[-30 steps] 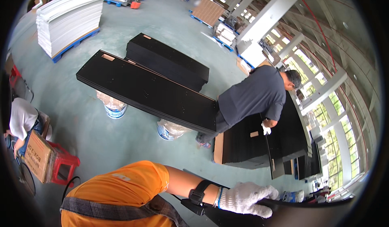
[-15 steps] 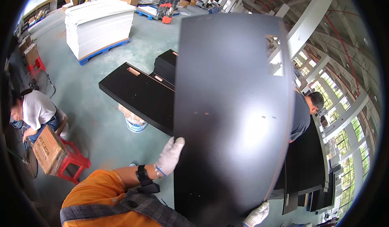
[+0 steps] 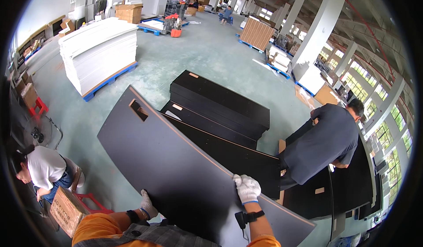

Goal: Cleaning and moving furniture panels in a factory environment.

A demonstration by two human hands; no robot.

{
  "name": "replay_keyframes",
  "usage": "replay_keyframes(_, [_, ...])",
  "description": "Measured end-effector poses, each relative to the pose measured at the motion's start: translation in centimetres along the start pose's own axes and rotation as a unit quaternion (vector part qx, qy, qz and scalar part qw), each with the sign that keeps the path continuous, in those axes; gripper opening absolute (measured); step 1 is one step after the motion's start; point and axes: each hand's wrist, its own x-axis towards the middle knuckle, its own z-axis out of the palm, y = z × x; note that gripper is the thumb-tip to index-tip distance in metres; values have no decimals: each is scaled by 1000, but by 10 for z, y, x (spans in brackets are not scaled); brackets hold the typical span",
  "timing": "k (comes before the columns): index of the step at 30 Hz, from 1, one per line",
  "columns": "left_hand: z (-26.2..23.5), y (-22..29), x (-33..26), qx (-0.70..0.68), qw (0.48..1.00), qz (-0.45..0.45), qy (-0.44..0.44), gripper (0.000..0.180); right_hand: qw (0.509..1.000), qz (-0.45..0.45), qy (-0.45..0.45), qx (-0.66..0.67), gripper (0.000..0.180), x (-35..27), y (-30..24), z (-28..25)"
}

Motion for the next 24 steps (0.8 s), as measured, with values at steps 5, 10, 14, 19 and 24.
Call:
replay_keyframes(5, [-1, 23, -19, -137, 987, -74, 27, 97, 994, -92, -58, -8, 27, 69, -62, 26])
replay_keyframes(10, [-24, 28, 14, -199, 978, -62, 20, 97, 986, -137, -84, 39, 50, 139, -105, 53])
replay_keyframes(14, [-23, 31, 48, -136, 990, -3, -32, 95, 974, -125, -174, 70, 48, 191, -115, 73])
replay_keyframes(19, [-13, 35, 81, -112, 994, -4, -12, 98, 960, -138, -227, 90, 50, 246, -120, 109])
replay_keyframes(24, [48, 32, 111, -138, 985, -64, 86, 99, 953, -209, -214, 41, 26, 295, -66, 156])
